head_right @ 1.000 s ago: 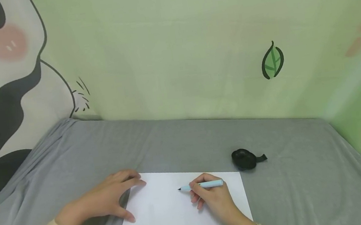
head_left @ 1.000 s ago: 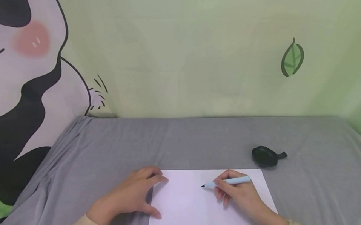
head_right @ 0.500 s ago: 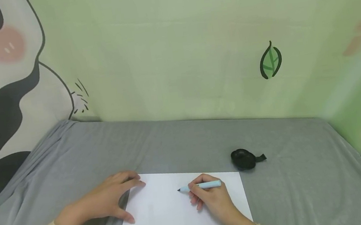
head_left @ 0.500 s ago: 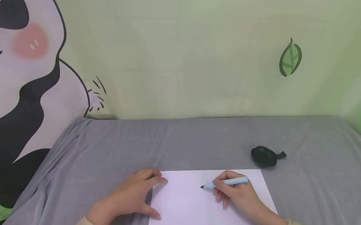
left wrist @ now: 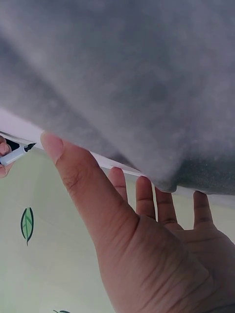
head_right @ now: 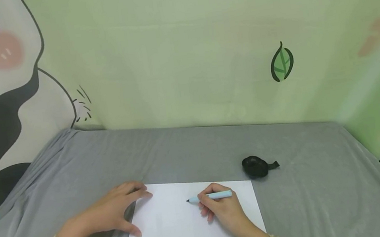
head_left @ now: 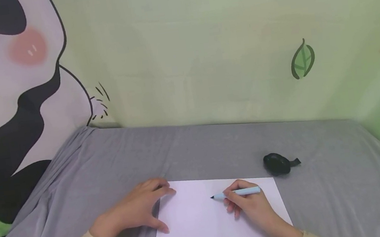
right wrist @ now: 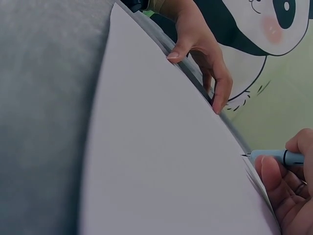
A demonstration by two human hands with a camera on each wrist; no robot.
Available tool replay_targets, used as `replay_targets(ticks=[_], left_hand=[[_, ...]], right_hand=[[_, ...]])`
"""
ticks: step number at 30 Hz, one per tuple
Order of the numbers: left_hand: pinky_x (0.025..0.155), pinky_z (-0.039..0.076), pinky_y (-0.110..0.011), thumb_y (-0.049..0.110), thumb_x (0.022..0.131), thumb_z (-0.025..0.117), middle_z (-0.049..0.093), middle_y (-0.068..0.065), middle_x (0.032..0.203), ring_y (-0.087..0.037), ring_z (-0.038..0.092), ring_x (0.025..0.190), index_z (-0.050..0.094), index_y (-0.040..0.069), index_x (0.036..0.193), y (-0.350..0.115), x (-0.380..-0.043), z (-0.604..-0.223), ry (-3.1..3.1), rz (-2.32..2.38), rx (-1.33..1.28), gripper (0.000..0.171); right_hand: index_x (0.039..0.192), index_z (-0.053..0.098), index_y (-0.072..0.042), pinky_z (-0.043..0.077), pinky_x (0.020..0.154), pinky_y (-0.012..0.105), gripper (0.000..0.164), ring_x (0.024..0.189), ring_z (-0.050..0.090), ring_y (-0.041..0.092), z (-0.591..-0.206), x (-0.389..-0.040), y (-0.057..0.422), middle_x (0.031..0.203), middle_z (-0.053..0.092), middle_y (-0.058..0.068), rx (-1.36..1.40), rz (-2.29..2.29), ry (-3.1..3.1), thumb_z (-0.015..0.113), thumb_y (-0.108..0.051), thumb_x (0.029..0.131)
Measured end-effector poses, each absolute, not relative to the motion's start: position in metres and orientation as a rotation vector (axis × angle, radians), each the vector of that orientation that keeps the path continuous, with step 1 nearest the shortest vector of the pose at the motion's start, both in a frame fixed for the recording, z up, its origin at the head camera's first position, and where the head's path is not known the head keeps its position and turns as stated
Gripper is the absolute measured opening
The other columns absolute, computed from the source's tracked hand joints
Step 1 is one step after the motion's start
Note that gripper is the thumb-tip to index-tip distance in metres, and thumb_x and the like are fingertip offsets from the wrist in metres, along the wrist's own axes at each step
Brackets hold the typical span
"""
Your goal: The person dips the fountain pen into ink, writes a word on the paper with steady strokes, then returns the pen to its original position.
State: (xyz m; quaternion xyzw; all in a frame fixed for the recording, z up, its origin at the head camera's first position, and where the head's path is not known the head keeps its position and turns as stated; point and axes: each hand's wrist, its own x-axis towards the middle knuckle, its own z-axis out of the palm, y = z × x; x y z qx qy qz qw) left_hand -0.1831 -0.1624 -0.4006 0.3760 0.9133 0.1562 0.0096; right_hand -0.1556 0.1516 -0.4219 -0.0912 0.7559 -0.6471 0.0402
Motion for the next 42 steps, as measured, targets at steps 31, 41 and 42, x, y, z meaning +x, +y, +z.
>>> replay_targets(ticks=[31, 41, 42], left_hand=[[0.099, 0.041, -0.052, 0.063, 0.060, 0.078, 0.054, -0.009, 0.129, -0.030, 0.050, 0.123, 0.058, 0.016, 0.127, -0.1614, -0.1837, -0.4030, 2.870, 0.474, 1.186, 0.084], [0.100, 0.041, -0.052, 0.063, 0.060, 0.078, 0.053, -0.009, 0.129, -0.030, 0.050, 0.123, 0.058, 0.016, 0.127, -0.1608, -0.1830, -0.4019, 2.874, 0.469, 1.190, 0.084], [0.100, 0.041, -0.052, 0.063, 0.060, 0.078, 0.053, -0.009, 0.129, -0.030, 0.050, 0.123, 0.058, 0.016, 0.128, -0.1608, -0.1829, -0.4018, 2.873, 0.472, 1.187, 0.084]], right_hand=[[0.089, 0.057, 0.011, 0.051, 0.047, 0.023, 0.020, 0.053, 0.061, 0.008, -0.4218, -0.1554, 0.1537, 0.072, 0.067, 0.011, -0.158, -1.998, 2.314, 0.064, -0.008, 0.090], [0.090, 0.057, 0.012, 0.051, 0.047, 0.023, 0.021, 0.053, 0.061, 0.008, -0.4204, -0.1544, 0.1550, 0.072, 0.067, 0.010, -0.142, -2.003, 2.318, 0.063, -0.008, 0.090], [0.090, 0.057, 0.012, 0.051, 0.047, 0.023, 0.021, 0.053, 0.061, 0.008, -0.4204, -0.1544, 0.1552, 0.072, 0.067, 0.010, -0.138, -2.004, 2.318, 0.063, -0.008, 0.090]])
